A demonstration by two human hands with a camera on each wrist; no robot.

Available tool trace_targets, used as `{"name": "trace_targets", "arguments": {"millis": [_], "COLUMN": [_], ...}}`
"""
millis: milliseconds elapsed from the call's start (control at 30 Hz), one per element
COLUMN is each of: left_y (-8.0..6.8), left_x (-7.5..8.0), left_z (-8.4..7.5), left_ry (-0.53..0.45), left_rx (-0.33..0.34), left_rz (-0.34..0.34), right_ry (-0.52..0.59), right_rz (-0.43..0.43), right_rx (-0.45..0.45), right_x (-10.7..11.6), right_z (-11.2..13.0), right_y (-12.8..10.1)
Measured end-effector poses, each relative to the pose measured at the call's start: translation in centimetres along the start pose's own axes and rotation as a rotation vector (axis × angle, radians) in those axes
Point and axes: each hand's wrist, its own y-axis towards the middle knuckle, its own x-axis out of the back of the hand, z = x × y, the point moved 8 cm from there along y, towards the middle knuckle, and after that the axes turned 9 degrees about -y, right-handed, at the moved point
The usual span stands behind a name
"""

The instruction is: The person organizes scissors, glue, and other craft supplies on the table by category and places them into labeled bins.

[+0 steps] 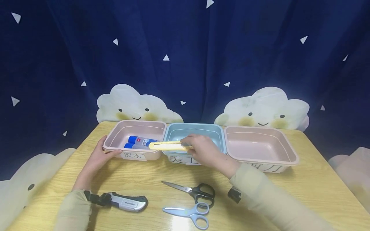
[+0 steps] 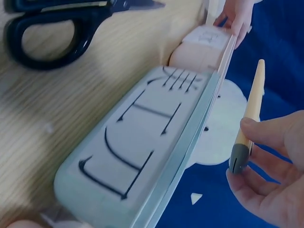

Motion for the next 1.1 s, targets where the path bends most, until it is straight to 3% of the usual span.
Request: {"name": "trace_targets", "arguments": {"millis": [200, 600, 967, 1100], "left_y": [0.1, -0.1, 0.0, 0.0], "left_x": [0.1, 0.2, 0.2, 0.1], "left_z": [0.1, 0.1, 0.0, 0.1], "left_ry": [0.012, 0.022, 0.021, 0.020], "left_rx": [0.013, 0.021, 0.020, 0.019], "left_rz": [-0.007, -0.008, -0.007, -0.002], "right_ry": [-0.001, 0.007, 0.020, 0.030], "right_rz": [0.009, 0.074, 0.093, 0.136], "right_rx": [-0.068, -0.218, -0.240, -0.263], "right_x": [-0.2, -3.2, -5.5, -6.5], "right_z": [-2.4, -7.0, -9.5, -10.2], "right_y": [-0.1, -0.4, 0.5, 0.7]}}
